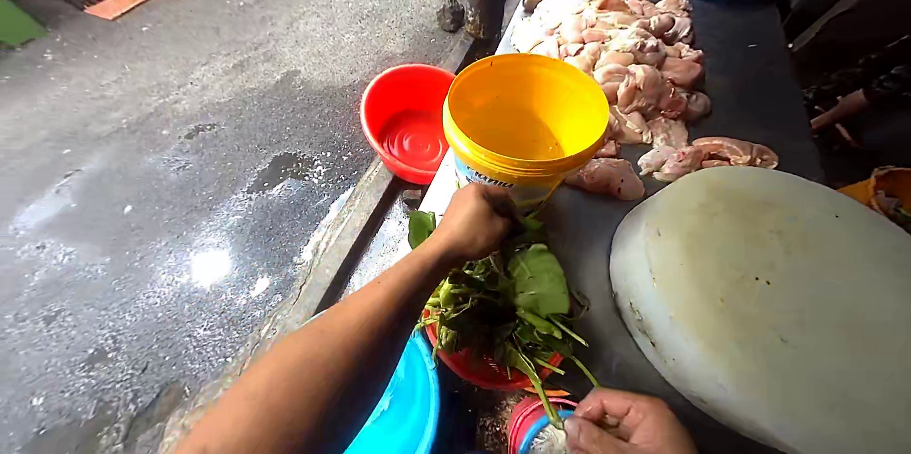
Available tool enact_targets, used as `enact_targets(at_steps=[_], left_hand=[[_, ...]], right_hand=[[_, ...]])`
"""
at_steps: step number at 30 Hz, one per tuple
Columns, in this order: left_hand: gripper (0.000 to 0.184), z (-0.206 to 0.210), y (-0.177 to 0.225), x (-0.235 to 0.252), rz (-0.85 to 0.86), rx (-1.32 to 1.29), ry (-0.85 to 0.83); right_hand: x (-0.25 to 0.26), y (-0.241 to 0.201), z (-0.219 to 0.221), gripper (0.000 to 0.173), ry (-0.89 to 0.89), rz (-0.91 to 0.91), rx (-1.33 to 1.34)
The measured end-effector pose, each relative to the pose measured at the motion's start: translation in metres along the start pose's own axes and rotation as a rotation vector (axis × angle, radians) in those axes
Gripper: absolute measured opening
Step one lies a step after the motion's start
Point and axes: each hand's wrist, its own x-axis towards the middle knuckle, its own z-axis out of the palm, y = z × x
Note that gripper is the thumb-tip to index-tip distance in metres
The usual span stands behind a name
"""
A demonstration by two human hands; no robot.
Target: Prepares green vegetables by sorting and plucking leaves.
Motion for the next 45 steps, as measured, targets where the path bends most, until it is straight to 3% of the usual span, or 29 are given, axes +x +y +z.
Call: enact_targets(at_steps=[4,7,9,13,17,21,24,26,28,34,41,45], left_hand=[[0.008,0.026,0.029,-0.007,-0.066,0.188,-0.051],[0.019,0.031,0.041,-0.016,-0.054,0.27,-0.212],[0.012,0.017,0.042,-0.022,-0.042,0.254,-0.214],[0.03,-0.028,0.034,-0.057,0.019,0.055,-0.02],[0.02,-0.033,0.025,-0.108,0.037,-0.043,0.245],[0.005,0.033,0.004,-0.141,0.095,0.327,0.211],[0.019,0.084,-0.017,-0.141,0.146,0.673,0.296],[0.016,0.094,-0.027,-0.133,0.188,0.747,0.323],[0.007,0.09,-0.028,-0.129,0.231,0.73,0.276],[0.013,0.064,-0.021,-0.141,0.156,0.391,0.198],[0.016,0.057,-0.033,-0.168,0.533,0.477,0.329],[0.015,0.067,-0.045,-0.18,0.619,0.443,0.363]], right_hand=[[0.048,-0.034,-0.003,0.017,0.356,-0.677,-0.425],[0.103,-0.043,0.01,0.024,0.384,-0.9,-0.581],[0.128,-0.039,0.012,0.032,0.321,-0.913,-0.6],[0.145,-0.03,0.001,0.052,0.065,-0.83,-0.677],[0.157,-0.02,-0.004,0.044,-0.077,-0.786,-0.848],[0.167,-0.02,-0.002,0.042,-0.082,-0.749,-0.779],[0.168,-0.024,-0.001,0.042,-0.093,-0.699,-0.777],[0.169,-0.024,-0.002,0.043,-0.1,-0.664,-0.769],[0.17,-0.023,-0.003,0.042,-0.096,-0.647,-0.765],[0.165,-0.027,0.0,0.042,-0.082,-0.579,-0.71],[0.163,-0.028,0.003,0.043,-0.031,-0.558,-0.677],[0.155,-0.025,0.007,0.048,0.03,-0.618,-0.7]])
